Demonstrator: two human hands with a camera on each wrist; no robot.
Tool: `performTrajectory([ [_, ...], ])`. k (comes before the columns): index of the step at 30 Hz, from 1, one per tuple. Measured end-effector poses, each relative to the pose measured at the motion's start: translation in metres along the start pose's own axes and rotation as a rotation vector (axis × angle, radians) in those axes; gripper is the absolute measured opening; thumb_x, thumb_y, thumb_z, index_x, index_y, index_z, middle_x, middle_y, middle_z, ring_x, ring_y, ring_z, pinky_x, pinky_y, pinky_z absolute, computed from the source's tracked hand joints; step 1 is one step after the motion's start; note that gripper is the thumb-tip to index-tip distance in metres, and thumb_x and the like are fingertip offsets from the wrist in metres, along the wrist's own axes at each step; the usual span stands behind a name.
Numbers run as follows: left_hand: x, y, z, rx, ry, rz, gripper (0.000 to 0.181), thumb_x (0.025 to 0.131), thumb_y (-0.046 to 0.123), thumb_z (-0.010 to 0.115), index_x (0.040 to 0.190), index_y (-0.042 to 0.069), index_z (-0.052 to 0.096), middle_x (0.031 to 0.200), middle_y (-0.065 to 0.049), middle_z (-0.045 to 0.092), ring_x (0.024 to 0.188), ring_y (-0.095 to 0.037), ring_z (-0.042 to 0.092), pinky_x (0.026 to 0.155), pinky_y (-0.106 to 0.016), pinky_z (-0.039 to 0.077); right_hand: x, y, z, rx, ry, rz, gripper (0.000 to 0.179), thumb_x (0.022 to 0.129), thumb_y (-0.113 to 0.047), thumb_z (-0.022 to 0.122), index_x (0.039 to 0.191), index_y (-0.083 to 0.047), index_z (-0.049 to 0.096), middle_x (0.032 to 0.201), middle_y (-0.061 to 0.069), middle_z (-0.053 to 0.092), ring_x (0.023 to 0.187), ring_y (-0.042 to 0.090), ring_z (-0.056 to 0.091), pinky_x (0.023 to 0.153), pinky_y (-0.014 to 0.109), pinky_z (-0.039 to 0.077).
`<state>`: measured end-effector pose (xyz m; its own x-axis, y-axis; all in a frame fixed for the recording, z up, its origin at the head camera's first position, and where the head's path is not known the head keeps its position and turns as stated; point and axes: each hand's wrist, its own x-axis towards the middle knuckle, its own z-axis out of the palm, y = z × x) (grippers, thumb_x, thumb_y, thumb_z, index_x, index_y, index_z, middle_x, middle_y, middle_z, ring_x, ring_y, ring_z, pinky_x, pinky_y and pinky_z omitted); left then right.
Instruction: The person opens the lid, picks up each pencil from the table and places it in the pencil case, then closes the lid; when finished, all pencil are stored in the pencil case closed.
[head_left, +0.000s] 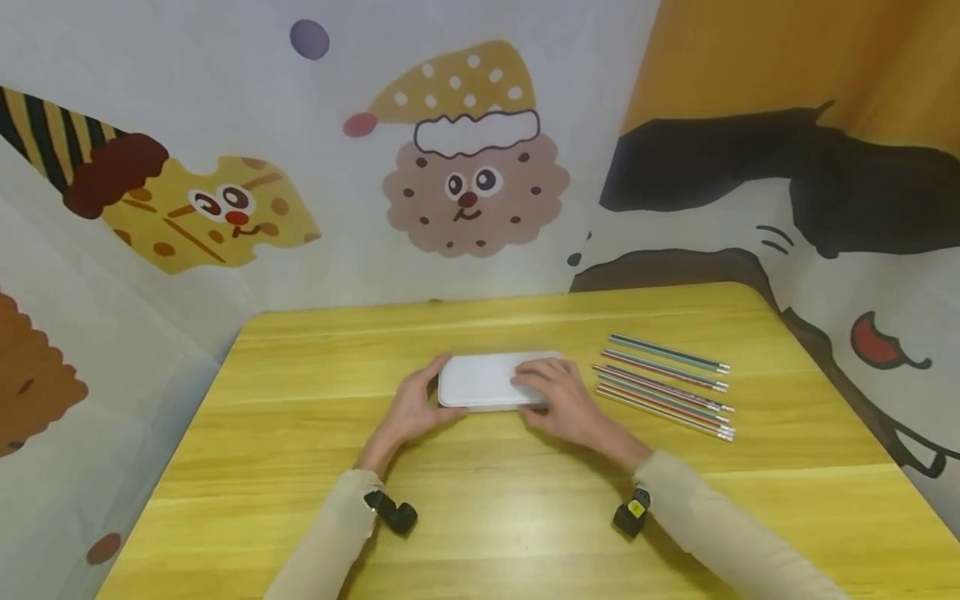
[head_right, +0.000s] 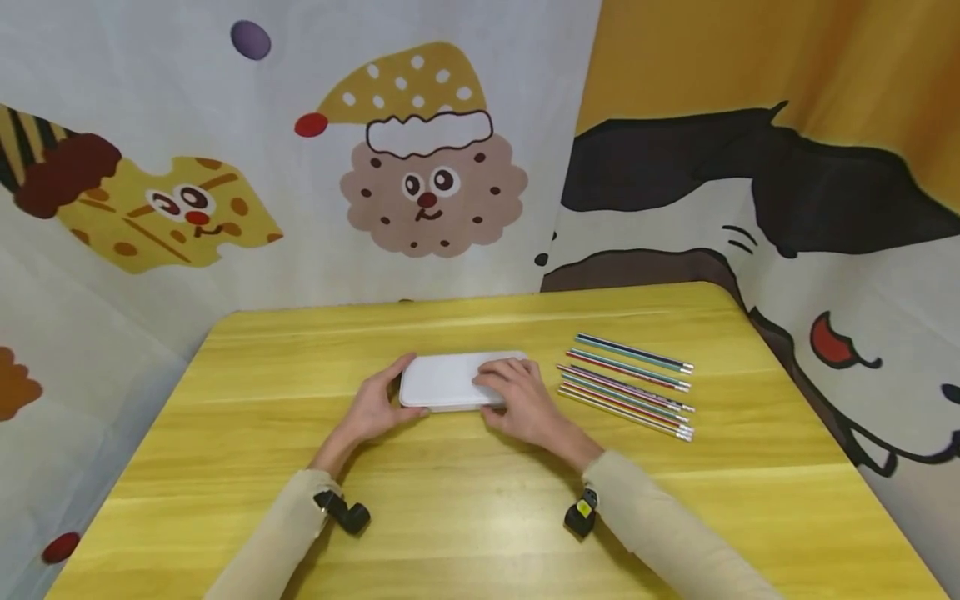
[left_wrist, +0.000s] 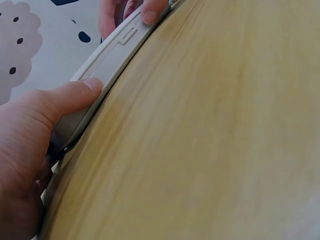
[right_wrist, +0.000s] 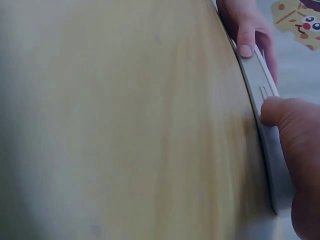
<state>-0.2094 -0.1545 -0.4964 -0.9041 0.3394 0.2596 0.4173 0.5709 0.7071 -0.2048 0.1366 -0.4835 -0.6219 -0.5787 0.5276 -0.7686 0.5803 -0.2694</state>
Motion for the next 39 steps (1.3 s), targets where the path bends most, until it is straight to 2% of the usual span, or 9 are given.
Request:
performTrajectory([
  [8, 0.000, 0.000, 0.000, 0.000, -0.009, -0.029, 0.097, 0.070, 0.024, 0.093, 0.150, 0.002, 0.042, 0.145, -0.019, 0.050, 0.134, -0.035, 0.046, 0.112, -0.044, 0.036, 0.000, 0.002, 0.010, -0.053, 0.034, -0.007, 0.046, 0.074, -0.027, 0.086, 0.114, -0.011, 0.071, 0.124, 0.008, 0.063, 0.115, 0.028, 0.056, 0.097, 0.055, 0.040],
  [14, 0.000, -0.001, 0.000, -0.008, -0.009, -0.036, 0.097, 0.071, 0.026, 0.093, 0.151, 0.003, 0.042, 0.144, -0.019, 0.051, 0.133, -0.034, 0.047, 0.111, -0.044, 0.037, 0.001, 0.000, 0.011, -0.110, 0.057, -0.042, 0.043, 0.074, -0.028, 0.085, 0.111, -0.011, 0.071, 0.121, 0.008, 0.065, 0.110, 0.028, 0.058, 0.094, 0.054, 0.043],
  [26, 0.000, 0.002, -0.001, -0.046, -0.025, -0.065, 0.096, 0.074, 0.025, 0.092, 0.152, 0.004, 0.041, 0.149, -0.018, 0.047, 0.136, -0.031, 0.044, 0.111, -0.040, 0.037, 0.003, 0.002, 0.014, -0.338, 0.143, -0.297, 0.038, 0.078, -0.025, 0.077, 0.107, -0.002, 0.070, 0.110, 0.017, 0.070, 0.094, 0.031, 0.067, 0.082, 0.045, 0.056],
  [39, 0.000, 0.002, -0.001, -0.027, -0.019, -0.074, 0.096, 0.074, 0.026, 0.091, 0.153, 0.006, 0.040, 0.150, -0.017, 0.046, 0.138, -0.032, 0.042, 0.112, -0.043, 0.036, 0.004, 0.005, 0.016, -0.440, 0.172, -0.419, 0.034, 0.079, -0.022, 0.074, 0.104, 0.001, 0.070, 0.104, 0.016, 0.071, 0.090, 0.029, 0.070, 0.078, 0.038, 0.060],
])
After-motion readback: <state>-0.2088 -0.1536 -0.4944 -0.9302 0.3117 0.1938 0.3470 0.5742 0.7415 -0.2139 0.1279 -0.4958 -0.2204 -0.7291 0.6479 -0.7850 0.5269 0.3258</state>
